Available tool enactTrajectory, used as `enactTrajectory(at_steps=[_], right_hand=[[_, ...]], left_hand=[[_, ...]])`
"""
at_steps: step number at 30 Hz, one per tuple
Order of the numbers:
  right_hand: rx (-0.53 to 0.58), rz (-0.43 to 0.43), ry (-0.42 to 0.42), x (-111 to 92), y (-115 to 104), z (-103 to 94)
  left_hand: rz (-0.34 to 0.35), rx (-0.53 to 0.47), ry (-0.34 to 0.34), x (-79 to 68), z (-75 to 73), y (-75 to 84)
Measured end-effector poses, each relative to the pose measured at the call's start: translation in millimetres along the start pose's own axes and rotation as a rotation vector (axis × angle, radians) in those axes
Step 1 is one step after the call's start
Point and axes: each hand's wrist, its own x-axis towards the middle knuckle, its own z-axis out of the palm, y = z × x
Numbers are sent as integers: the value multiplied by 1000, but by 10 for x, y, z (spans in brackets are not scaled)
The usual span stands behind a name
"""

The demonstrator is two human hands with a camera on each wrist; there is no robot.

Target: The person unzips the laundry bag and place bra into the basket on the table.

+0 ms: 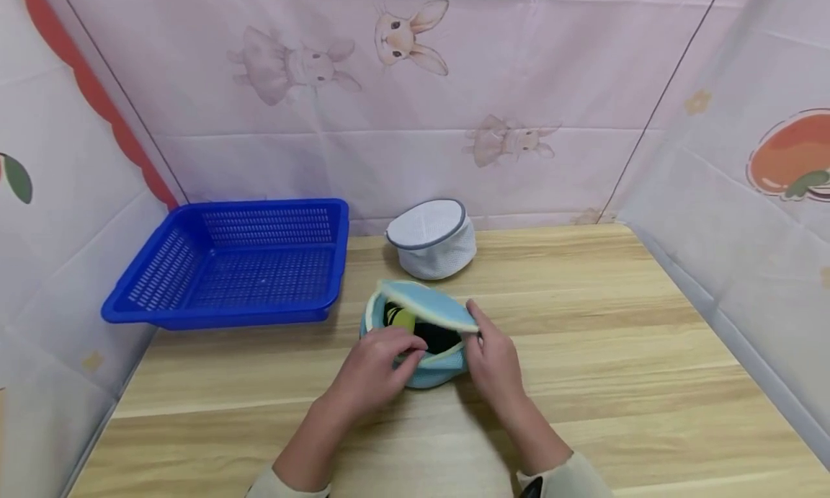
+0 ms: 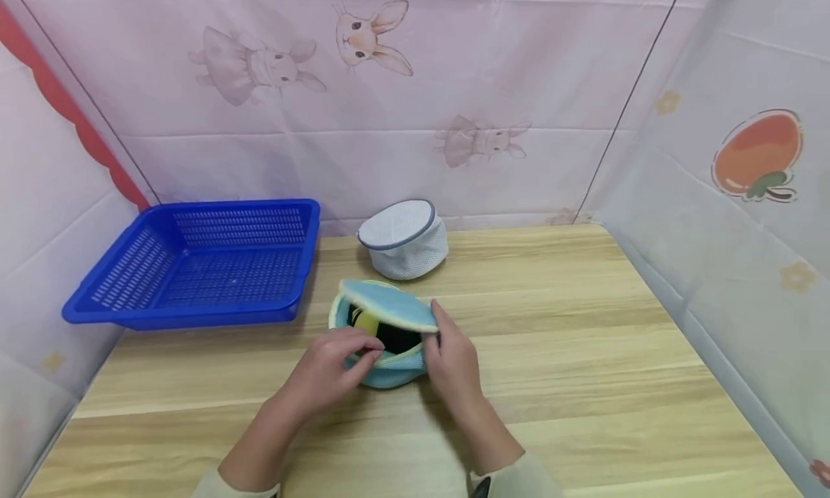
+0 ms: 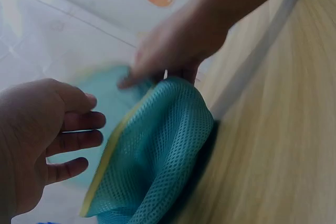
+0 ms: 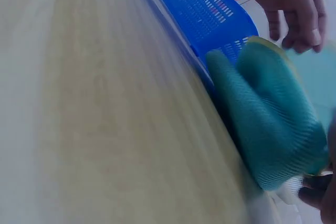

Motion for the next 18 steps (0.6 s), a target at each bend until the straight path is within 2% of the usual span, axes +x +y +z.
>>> enactTrajectory(at_steps=[4, 9, 10, 12, 14, 18], right_hand=[[283, 279, 15, 9, 17, -23], [661, 532, -51, 46, 60, -8], [701, 578, -56, 55, 62, 0], [749, 658, -62, 74, 56, 15], [749, 702, -65, 84, 44, 31], [709, 684, -96, 75, 20, 55]], left_hand=[[-6, 52, -24, -26, 23, -30], [-29, 76, -51, -24, 48, -68], [-35, 83, -54, -20, 51, -73], [-54, 95, -63, -11, 55, -80], [-74, 109, -71, -8, 55, -86], [-118, 140, -56, -8, 40, -102]])
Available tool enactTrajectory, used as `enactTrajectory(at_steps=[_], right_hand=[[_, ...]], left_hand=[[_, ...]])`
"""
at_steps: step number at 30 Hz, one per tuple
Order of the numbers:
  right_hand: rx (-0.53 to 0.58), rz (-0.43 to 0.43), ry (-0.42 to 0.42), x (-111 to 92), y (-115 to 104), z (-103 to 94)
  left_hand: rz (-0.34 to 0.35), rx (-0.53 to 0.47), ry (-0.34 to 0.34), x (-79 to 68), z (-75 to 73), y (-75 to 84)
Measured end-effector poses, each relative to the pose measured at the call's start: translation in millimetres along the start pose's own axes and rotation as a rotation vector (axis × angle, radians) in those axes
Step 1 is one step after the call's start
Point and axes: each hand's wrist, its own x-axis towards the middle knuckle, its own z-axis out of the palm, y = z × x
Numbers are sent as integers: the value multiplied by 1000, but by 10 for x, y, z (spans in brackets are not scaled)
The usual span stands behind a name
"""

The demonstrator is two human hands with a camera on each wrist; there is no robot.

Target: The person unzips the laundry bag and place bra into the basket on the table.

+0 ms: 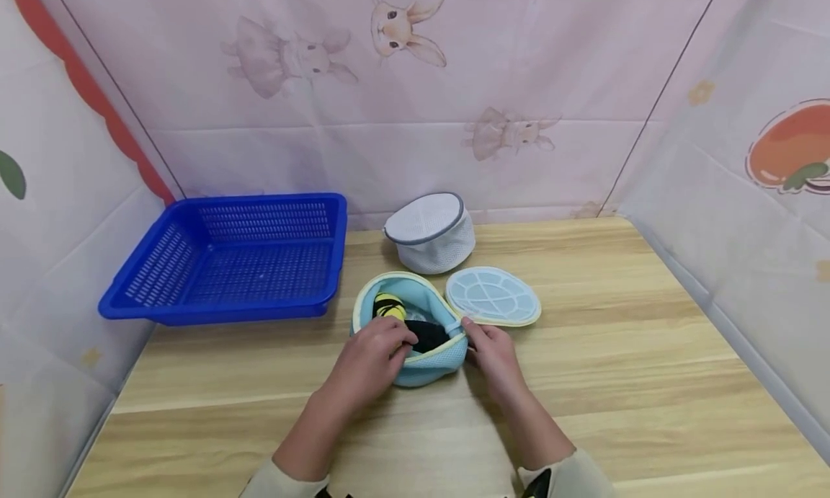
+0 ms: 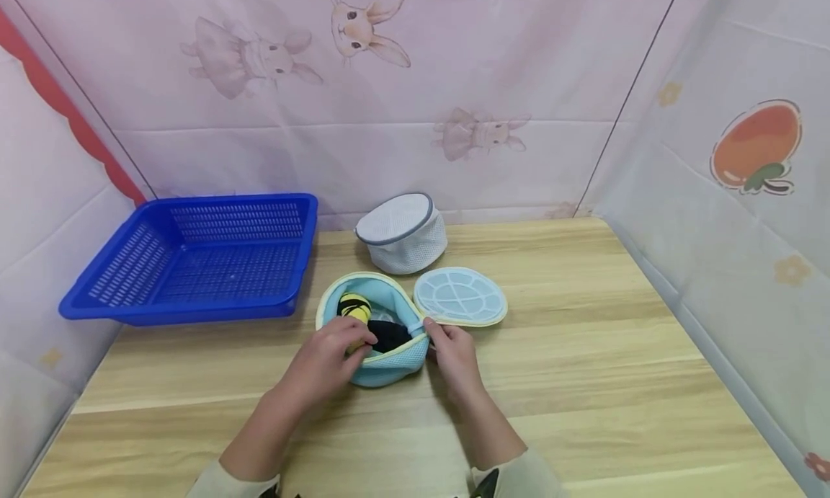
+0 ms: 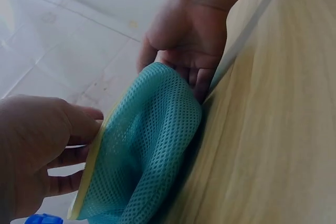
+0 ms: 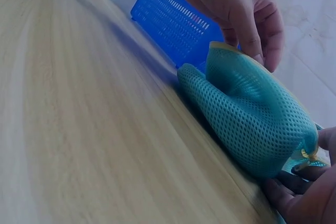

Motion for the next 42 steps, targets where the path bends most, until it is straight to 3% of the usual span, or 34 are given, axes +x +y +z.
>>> enactTrajectory(at_steps=[2, 6, 16, 20, 26, 42], right_hand=[[3, -17, -12, -5, 7, 9], [16, -38, -23, -5, 20, 14], [-20, -46, -39, -23, 17, 38], [-17, -53, -40, -9, 34, 45], [-31, -57, -36, 2, 57, 38], [-80, -79, -45, -7, 64, 18]], left_hand=[[-49, 14, 22, 10, -14, -13], [-214, 29, 20, 39, -36, -33], [-551, 84, -146, 176, 42, -62], [-640, 102, -182, 269, 75, -88], [-674, 161, -241, 328, 147, -158], [-609, 45, -153, 300, 167, -239]])
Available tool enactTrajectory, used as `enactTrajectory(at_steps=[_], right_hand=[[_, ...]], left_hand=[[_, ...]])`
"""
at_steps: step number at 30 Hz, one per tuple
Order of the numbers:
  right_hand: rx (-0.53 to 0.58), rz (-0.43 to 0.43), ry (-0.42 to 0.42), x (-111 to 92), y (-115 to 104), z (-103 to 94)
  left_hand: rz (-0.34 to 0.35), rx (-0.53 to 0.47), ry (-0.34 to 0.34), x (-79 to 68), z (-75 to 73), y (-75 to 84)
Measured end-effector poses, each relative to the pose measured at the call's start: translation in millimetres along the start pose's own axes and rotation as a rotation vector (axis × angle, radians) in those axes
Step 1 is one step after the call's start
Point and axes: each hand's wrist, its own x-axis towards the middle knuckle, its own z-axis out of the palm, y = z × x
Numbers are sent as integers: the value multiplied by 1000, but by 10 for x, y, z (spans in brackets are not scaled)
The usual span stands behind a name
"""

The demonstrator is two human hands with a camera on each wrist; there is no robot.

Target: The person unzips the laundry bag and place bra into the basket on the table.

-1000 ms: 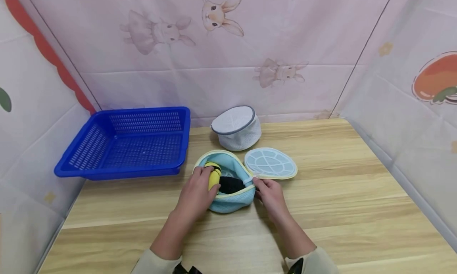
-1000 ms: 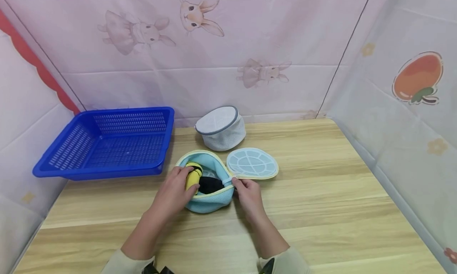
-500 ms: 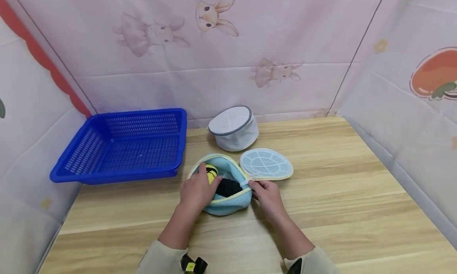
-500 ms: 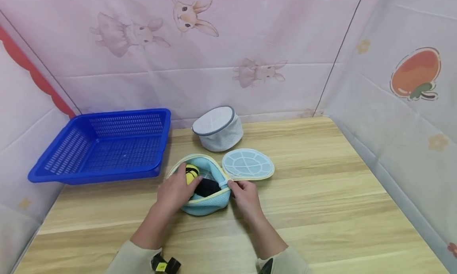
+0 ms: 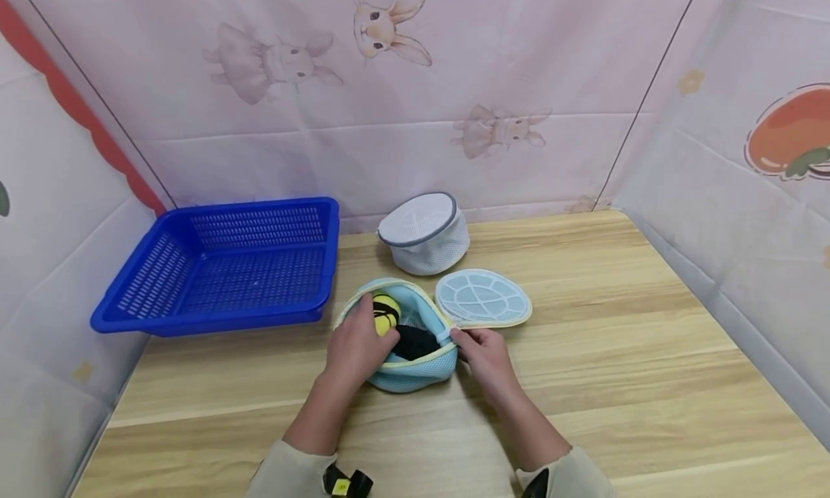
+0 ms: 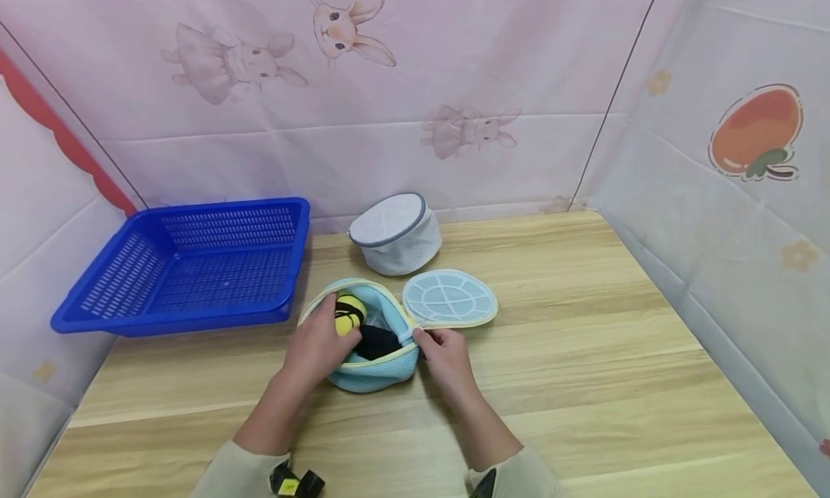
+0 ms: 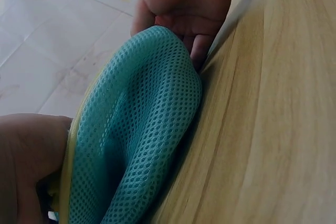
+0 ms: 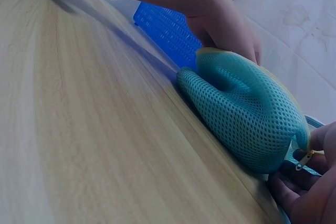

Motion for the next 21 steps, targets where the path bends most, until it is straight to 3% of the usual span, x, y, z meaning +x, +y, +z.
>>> enactTrajectory(at_steps=[5, 9, 14, 21], right_hand=[[-8, -2, -5, 10, 17, -4], [-22, -7, -10, 17, 33, -13], [-29, -8, -17, 16, 31, -16], [-45, -20, -21, 1, 11, -18]], left_hand=[[63, -13, 7, -16, 17, -13], [85, 34, -32, -22, 34, 4], [73, 66, -69, -7, 34, 41], [75, 54, -33, 61, 52, 33]])
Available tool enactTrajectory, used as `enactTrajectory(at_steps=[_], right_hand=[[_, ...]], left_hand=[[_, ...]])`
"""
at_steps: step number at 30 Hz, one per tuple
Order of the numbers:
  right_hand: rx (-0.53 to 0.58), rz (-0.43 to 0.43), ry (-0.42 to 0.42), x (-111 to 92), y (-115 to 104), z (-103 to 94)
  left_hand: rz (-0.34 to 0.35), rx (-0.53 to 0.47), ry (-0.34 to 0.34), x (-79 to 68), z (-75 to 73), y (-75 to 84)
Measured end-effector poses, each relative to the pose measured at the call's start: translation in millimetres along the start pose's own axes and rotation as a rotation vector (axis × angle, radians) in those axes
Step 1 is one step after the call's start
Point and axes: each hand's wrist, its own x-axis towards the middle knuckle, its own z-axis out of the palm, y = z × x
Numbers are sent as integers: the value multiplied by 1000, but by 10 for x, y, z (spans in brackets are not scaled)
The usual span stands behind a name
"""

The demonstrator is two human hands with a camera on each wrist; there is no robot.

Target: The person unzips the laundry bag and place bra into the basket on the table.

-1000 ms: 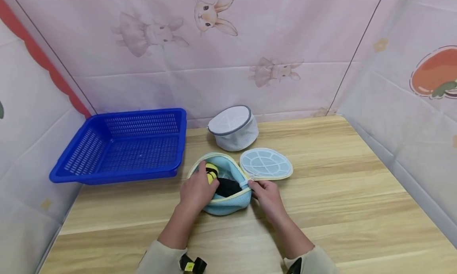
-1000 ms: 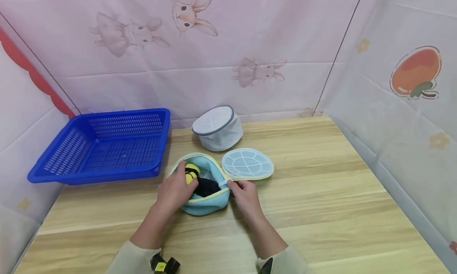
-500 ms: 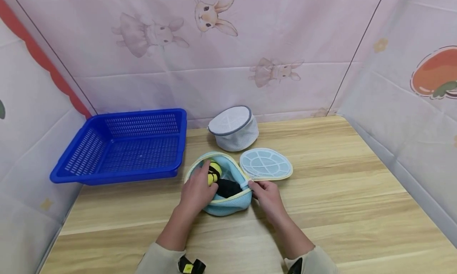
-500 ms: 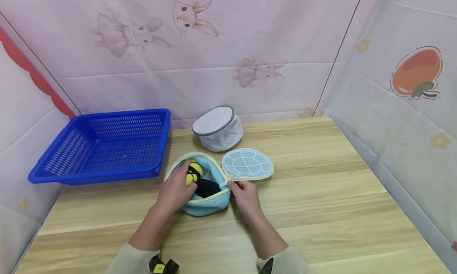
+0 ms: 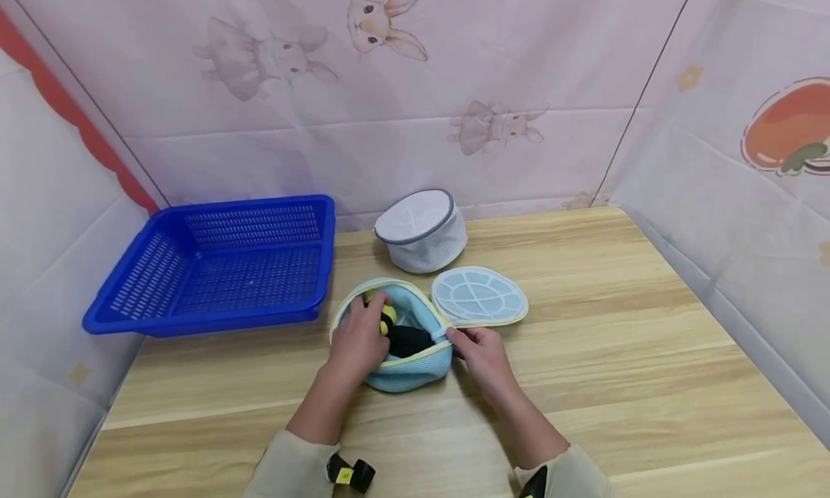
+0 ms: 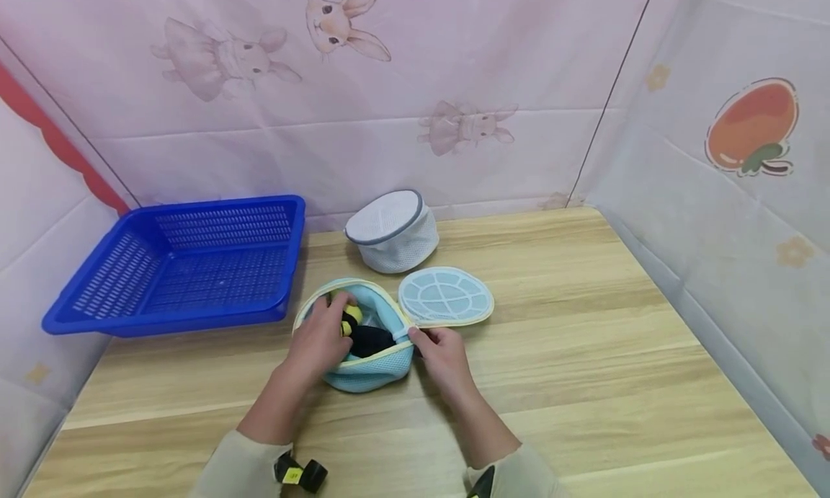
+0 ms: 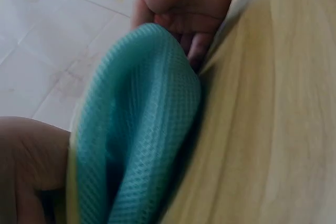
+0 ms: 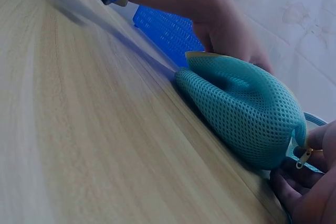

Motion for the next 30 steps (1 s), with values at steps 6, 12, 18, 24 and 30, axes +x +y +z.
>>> enactTrajectory(at_steps=[6, 12, 18, 24, 30], right_hand=[[-5, -5, 2, 13, 3, 4], [-24, 11, 6, 4, 8, 1], [-36, 7, 18, 19, 23, -13], [-89, 11, 61, 33, 71, -22], [-59, -4, 87, 66, 74, -32]], left_hand=[[59, 46, -5, 61, 69, -47], [52, 93, -47, 92, 118, -48], [37, 93, -56, 114, 140, -41], [60, 73, -72, 50, -22, -16], [321, -237, -90, -116, -545, 117]])
